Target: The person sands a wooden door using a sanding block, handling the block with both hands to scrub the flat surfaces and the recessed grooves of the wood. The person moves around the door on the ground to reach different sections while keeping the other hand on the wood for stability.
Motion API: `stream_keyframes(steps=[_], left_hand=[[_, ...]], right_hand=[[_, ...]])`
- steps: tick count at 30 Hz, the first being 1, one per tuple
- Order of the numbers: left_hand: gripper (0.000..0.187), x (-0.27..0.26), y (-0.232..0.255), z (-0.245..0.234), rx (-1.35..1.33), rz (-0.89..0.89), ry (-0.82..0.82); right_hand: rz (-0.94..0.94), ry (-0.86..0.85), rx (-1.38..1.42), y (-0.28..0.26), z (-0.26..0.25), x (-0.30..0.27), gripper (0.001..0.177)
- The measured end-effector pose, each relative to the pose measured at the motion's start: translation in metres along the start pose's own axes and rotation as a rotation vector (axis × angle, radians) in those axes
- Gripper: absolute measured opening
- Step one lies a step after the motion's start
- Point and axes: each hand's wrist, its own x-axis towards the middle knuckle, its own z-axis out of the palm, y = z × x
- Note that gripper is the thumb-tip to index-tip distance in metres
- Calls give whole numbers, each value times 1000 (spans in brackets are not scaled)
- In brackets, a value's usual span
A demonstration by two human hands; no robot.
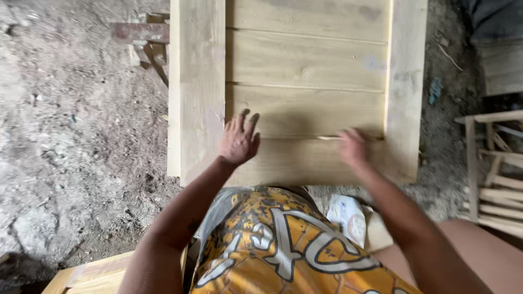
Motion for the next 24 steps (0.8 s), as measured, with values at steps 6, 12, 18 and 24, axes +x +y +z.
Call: stream_keyframes(steps=[6,12,18,24], left_hand=[[36,7,47,51,131,6,-229],[22,9,15,47,124,-131,-227],[27,12,7,45,235,-88,-237],[45,31,50,84,233,82,-353]], right_hand=[[-31,-22,-147,6,1,-8,24],[-203,37,109,24,1,-6,19],[-152,-43,-158,119,-60,-13,15],[24,124,-166,83,-37,-18,13]])
